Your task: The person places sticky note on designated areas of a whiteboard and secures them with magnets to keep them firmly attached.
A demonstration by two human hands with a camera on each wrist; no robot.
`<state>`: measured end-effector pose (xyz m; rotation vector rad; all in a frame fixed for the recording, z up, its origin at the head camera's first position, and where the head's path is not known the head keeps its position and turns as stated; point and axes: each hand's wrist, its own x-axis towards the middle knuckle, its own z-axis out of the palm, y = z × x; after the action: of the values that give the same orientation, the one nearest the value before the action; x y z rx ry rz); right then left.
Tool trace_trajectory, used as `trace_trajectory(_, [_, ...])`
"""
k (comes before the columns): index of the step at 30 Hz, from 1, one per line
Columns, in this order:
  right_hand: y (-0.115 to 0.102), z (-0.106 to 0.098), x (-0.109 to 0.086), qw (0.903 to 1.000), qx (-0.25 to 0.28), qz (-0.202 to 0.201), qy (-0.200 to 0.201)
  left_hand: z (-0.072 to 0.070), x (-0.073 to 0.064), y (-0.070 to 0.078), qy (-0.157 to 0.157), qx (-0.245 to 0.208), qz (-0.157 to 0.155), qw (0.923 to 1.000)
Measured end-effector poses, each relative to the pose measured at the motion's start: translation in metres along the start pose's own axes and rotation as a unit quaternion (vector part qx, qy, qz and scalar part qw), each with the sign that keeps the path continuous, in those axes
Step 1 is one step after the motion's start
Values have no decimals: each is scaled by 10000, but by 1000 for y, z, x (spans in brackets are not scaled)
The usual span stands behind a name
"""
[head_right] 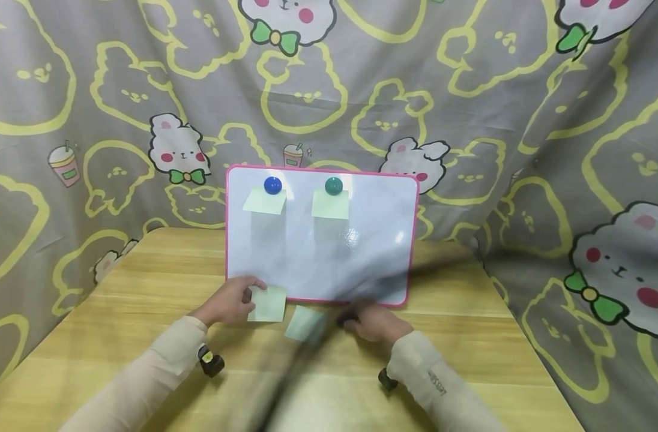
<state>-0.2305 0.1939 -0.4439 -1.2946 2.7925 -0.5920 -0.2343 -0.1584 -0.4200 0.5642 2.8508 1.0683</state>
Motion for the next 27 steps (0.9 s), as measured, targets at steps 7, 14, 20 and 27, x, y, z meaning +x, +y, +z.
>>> trace_trajectory(7, [2,0,1,9992,-139,-172,328,-3,-1,5,-23,-106,-16,9999])
trace_trajectory(14, [-1,-4,1,9988,-13,-90,480,-5,-2,8,3,-51,71,10000])
trace_trajectory(20, [0,-5,2,9981,10,56,607,-2,2,8,176,30,306,9994])
trace_trajectory(27, [6,-6,2,9975,44,71,706,1,9,10,222,10,609,9979])
